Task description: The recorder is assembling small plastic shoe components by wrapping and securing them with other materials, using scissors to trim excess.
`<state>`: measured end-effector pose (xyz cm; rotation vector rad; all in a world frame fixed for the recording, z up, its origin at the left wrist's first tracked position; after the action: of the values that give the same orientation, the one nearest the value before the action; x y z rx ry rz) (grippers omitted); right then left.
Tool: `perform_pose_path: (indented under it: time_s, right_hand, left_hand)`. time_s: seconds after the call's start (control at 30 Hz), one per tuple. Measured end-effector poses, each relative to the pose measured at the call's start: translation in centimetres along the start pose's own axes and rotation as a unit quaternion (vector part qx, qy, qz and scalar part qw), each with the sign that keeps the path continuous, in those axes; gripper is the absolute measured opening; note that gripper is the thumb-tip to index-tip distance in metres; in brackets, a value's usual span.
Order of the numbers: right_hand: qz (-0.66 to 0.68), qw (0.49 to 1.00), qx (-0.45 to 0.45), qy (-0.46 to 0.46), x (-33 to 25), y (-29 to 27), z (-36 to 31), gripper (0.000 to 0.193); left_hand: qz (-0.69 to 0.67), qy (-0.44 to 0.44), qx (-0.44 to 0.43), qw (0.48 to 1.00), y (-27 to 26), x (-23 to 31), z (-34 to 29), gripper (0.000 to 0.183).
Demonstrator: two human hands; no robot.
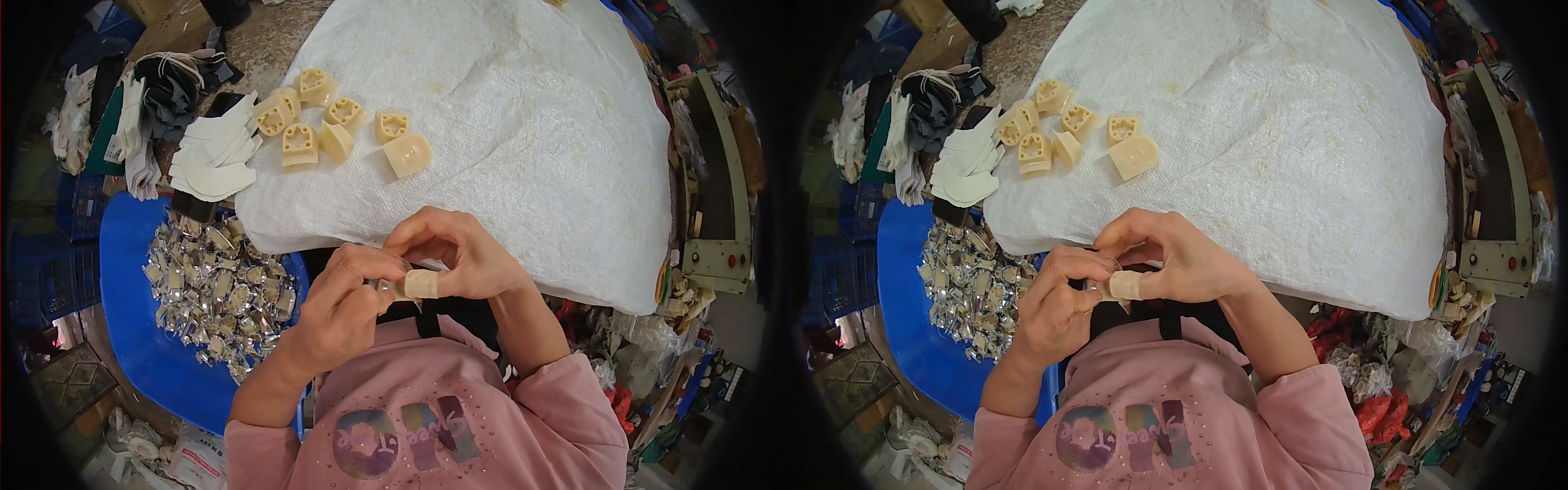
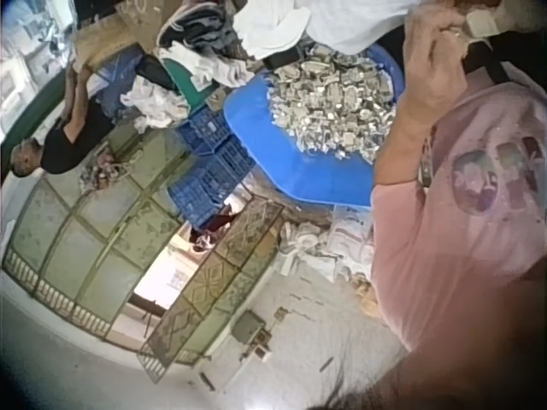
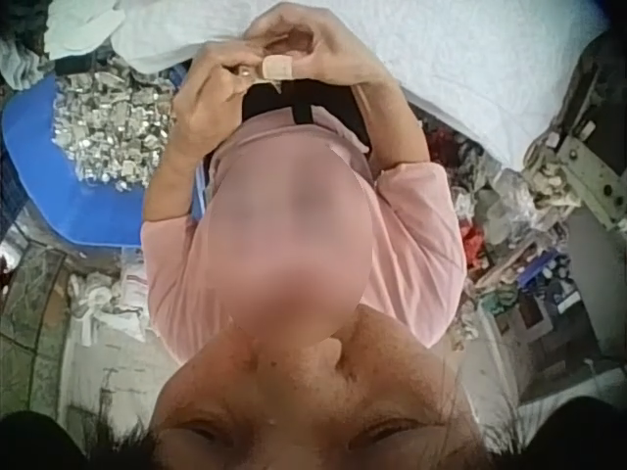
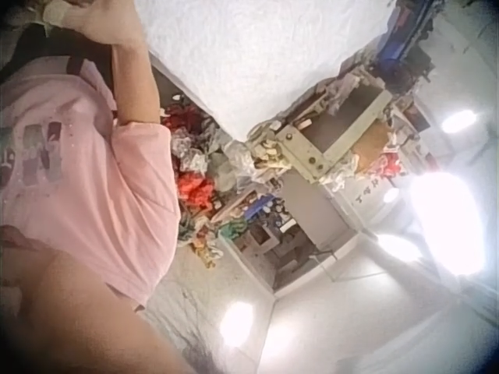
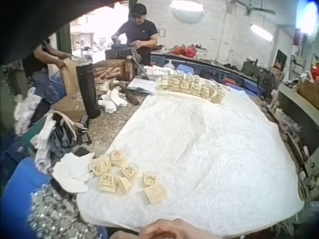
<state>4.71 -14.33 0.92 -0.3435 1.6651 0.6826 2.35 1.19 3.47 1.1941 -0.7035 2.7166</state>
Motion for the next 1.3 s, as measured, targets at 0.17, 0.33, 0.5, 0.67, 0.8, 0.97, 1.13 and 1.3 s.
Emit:
perform_pose_path:
  time_s: [0.17, 0.33, 0.5, 0.67, 0.8, 0.97, 1.13, 1.3]
  right_hand:
    - [-0.037, 0.998, 0.047, -0.008, 0.7, 0.3, 0.3, 0.039]
    - [-0.013, 0.993, 0.115, -0.007, 2.0, 0.1, 0.5, 0.036]
    - [-0.089, 0.977, 0.095, -0.168, 0.4, 0.2, 0.5, 0.025]
    - [-0.276, 0.927, 0.163, -0.197, -0.6, 1.6, 0.0, 0.017]
    - [-0.036, 0.982, 0.126, -0.134, 0.0, 2.1, 1.0, 0.012]
    - [-0.321, 0.886, 0.245, -0.227, -1.4, 3.4, 0.1, 0.014]
    - [-0.010, 0.965, 0.126, -0.230, -0.7, 2.2, 1.0, 0.041]
    - [0.034, 0.997, 0.069, 0.024, 0.0, 1.1, 0.6, 0.046]
  left_hand:
    - [0.026, -0.060, 0.009, 0.998, 0.0, -0.4, -0.2, 0.021]
    - [-0.083, -0.180, 0.088, 0.976, 0.0, -1.8, -1.2, 0.015]
    - [-0.268, -0.284, 0.185, 0.902, 0.2, -2.2, -1.1, 0.010]
    - [-0.295, -0.274, 0.191, 0.895, 1.3, -2.2, -1.4, 0.007]
    - [-0.249, -0.291, 0.162, 0.910, -0.1, -2.2, -1.6, 0.010]
    - [-0.133, -0.257, 0.129, 0.949, -0.8, -0.3, -0.3, 0.007]
    - [-0.053, -0.161, 0.141, 0.975, -1.8, -0.3, -0.3, 0.015]
    - [0.014, -0.027, 0.128, 0.991, -1.9, 0.6, -0.6, 0.020]
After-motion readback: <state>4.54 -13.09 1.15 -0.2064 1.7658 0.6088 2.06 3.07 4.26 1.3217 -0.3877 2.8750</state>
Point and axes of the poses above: each hand's wrist, its own z-axis towards the middle knuckle, its own y-axis out of the palm, x = y × z, the point moved 4 cm from there along z, towards the middle knuckle, and after that the axes turned 3 degrees about -x, right-handed, at the moved point
